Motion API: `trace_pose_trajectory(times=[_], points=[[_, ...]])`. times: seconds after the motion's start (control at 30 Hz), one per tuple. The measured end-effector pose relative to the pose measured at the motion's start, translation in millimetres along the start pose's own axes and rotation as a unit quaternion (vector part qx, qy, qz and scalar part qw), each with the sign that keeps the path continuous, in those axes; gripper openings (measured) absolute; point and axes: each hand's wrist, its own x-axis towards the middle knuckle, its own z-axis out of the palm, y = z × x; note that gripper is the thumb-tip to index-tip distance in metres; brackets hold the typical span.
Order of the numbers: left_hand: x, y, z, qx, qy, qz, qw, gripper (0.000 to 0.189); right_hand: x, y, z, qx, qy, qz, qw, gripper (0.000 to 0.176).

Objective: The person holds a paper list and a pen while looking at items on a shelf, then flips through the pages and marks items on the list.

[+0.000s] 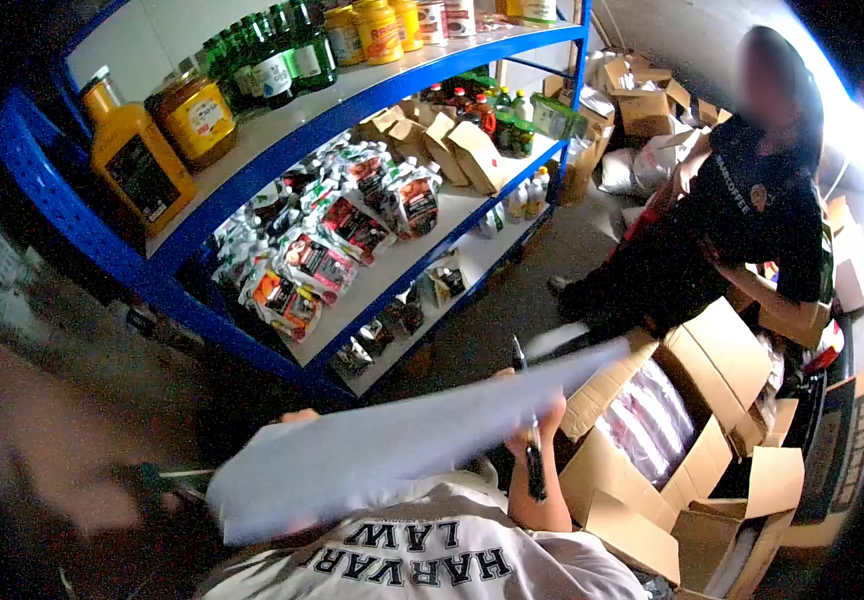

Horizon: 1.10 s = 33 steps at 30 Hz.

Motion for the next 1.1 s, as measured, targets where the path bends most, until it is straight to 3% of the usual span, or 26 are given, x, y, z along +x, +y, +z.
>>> trace_pose_trajectory(times=[0.03,0.07,0.1,0.13,0.23,0.3,0.33,0.43,0.47,0.57,0.7,0.77,0.87,0.93,1.0,1.1], points=[[0,1,1,-0.015,0.002,-0.007,1.0,0.018,2,0,-18,-0.083,-0.13,-0.138,0.978,0.014],[-1,2,3,-0.016,0.013,-0.012,1.0,0.018,15,-31,5,-0.162,-0.256,-0.267,0.915,0.014],[-3,3,5,0.001,0.032,-0.019,0.999,0.018,25,-53,22,-0.235,-0.371,-0.381,0.814,0.015],[-8,2,10,0.018,0.049,-0.023,0.998,0.017,32,-60,27,-0.208,-0.412,-0.369,0.807,0.017],[-13,2,14,0.049,0.1,-0.04,0.993,0.016,28,-74,47,-0.165,-0.367,-0.345,0.848,0.016],[-15,0,14,0.057,0.122,-0.05,0.99,0.015,29,-59,42,-0.115,-0.361,-0.377,0.845,0.015],[-16,-1,13,0.059,0.131,-0.052,0.988,0.015,23,-73,38,-0.324,-0.389,-0.296,0.81,0.015],[-20,-6,7,0.063,0.151,-0.066,0.984,0.014,3,-36,-27,-0.307,-0.383,-0.227,0.841,0.013],[-23,-7,7,0.061,0.153,-0.071,0.984,0.014,16,-69,7,-0.3,-0.424,-0.29,0.804,0.012],[-24,-8,10,0.051,0.165,-0.076,0.982,0.013,21,-82,31,-0.195,-0.46,-0.4,0.768,0.019],[-26,-8,9,0.039,0.176,-0.077,0.981,0.011,16,-81,27,-0.26,-0.486,-0.406,0.729,0.031],[-28,-8,6,0.037,0.18,-0.073,0.98,0.011,11,-73,31,-0.258,-0.459,-0.43,0.733,0.031],[-33,-10,6,0.032,0.188,-0.079,0.978,0.01,2,-47,35,-0.072,-0.361,-0.416,0.832,0.015],[-36,-9,7,0.026,0.196,-0.076,0.977,0.009,-12,-38,37,-0.14,-0.19,-0.386,0.892,0.014],[-34,-6,7,0.015,0.201,-0.068,0.977,0.009,-17,-32,40,-0.229,-0.033,-0.297,0.927,0.013],[-36,-1,10,-0.002,0.207,-0.064,0.976,0.008,-15,-28,51,-0.3,0.065,-0.186,0.934,0.017]])
